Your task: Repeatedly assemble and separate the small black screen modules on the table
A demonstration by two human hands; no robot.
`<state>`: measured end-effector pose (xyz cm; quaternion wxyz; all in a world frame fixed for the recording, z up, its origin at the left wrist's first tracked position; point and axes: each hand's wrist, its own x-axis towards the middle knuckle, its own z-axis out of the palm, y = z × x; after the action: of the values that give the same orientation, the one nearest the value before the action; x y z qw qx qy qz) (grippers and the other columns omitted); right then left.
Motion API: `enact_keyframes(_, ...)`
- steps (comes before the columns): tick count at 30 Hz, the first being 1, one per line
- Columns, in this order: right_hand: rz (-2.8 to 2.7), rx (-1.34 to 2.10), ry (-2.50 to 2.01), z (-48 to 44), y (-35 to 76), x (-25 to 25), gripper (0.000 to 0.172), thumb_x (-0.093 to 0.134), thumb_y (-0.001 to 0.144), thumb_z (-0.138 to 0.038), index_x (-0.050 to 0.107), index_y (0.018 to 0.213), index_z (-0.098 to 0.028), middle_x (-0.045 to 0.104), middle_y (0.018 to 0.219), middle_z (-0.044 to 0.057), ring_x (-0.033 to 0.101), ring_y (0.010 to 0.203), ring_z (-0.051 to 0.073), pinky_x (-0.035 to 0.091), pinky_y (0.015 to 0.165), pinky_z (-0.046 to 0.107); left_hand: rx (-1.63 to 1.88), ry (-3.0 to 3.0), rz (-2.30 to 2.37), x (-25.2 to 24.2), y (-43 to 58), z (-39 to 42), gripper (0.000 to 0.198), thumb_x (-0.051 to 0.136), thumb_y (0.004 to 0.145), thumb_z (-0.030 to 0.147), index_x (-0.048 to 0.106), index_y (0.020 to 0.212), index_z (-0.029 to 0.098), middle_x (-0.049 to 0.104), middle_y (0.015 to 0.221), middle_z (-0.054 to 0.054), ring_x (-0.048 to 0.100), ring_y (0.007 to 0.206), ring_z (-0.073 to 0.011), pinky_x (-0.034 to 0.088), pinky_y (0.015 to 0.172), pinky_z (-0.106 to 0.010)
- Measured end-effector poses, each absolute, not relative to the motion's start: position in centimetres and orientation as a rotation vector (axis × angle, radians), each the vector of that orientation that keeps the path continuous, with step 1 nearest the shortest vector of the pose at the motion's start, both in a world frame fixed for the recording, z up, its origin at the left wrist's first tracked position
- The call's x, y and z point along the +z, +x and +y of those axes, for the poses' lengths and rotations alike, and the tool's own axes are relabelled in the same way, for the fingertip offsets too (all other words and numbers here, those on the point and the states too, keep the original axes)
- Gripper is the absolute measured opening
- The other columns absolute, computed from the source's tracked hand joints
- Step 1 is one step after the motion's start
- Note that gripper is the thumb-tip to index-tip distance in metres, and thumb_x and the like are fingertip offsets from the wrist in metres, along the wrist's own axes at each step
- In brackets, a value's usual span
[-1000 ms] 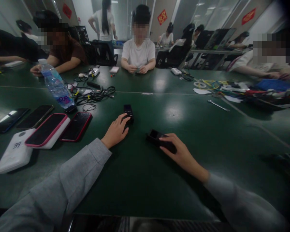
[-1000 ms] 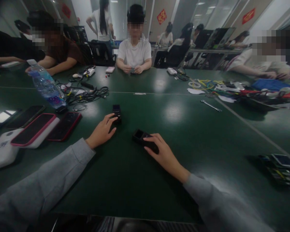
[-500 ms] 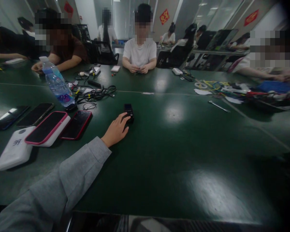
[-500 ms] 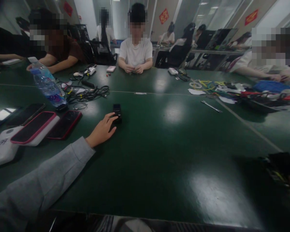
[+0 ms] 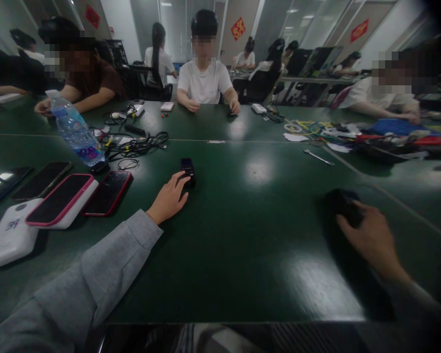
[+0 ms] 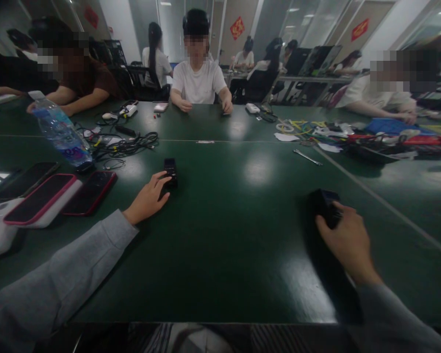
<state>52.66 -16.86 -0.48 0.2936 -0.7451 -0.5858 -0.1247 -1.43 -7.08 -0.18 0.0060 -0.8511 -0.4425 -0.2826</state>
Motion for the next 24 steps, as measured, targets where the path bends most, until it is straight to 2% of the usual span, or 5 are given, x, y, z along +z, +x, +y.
enact_keyframes(4,-1.905,-0.218,-1.773,-10.9,43.4,-0.9,0.064,0.051,0.091,-0.049,0.045,0.139,-0.007,0.056,0.122,0.026,0.054,0.115,0.037,0.046,0.095,0.05,-0.9,-2.679,-1.363,-0.2,-1.4,-7.0,0.052,0.054,0.091,0.023,0.035,0.14,0.021,0.035,0.147,-0.016,0.047,0.132,-0.0328,0.053,0.097,-0.051)
enact_keyframes(9,-2.175,-0.117,-1.537,-6.3,28.5,-0.3,0.065,0.052,0.092,-0.043,0.037,0.145,-0.007,0.054,0.122,0.021,0.055,0.11,0.035,0.049,0.092,0.05,-0.876,-2.688,-1.392,-0.2,-1.4,-7.0,0.054,0.056,0.09,0.02,0.035,0.14,0.021,0.034,0.148,-0.016,0.045,0.134,-0.0332,0.052,0.099,-0.052)
enact_keyframes(16,-2.44,0.093,-1.144,-5.7,22.4,-0.2,0.066,0.05,0.097,-0.035,0.018,0.154,-0.026,0.054,0.124,0.012,0.053,0.108,0.029,0.051,0.088,0.049,-0.904,-2.685,-1.408,-0.2,-1.3,-7.0,0.056,0.057,0.089,0.017,0.035,0.14,0.021,0.034,0.147,-0.016,0.046,0.133,-0.034,0.053,0.098,-0.054)
enact_keyframes(20,-2.415,0.153,-1.117,-5.8,23.1,-0.2,0.063,0.051,0.097,-0.034,0.02,0.152,-0.026,0.054,0.126,0.011,0.053,0.108,0.029,0.051,0.089,0.05,-0.901,-2.696,-1.421,-0.1,-1.2,-7.0,0.057,0.058,0.089,0.016,0.034,0.141,0.022,0.033,0.147,-0.017,0.048,0.131,-0.034,0.053,0.097,-0.055)
enact_keyframes(24,-2.366,0.172,-1.102,-5.8,23.2,-0.2,0.052,0.052,0.097,-0.034,0.032,0.144,-0.022,0.055,0.124,0.012,0.055,0.107,0.029,0.051,0.09,0.05,-0.93,-2.72,-1.41,0.0,-1.2,-6.9,0.057,0.059,0.088,0.014,0.036,0.139,0.021,0.033,0.147,-0.016,0.046,0.132,-0.0336,0.051,0.101,-0.055)
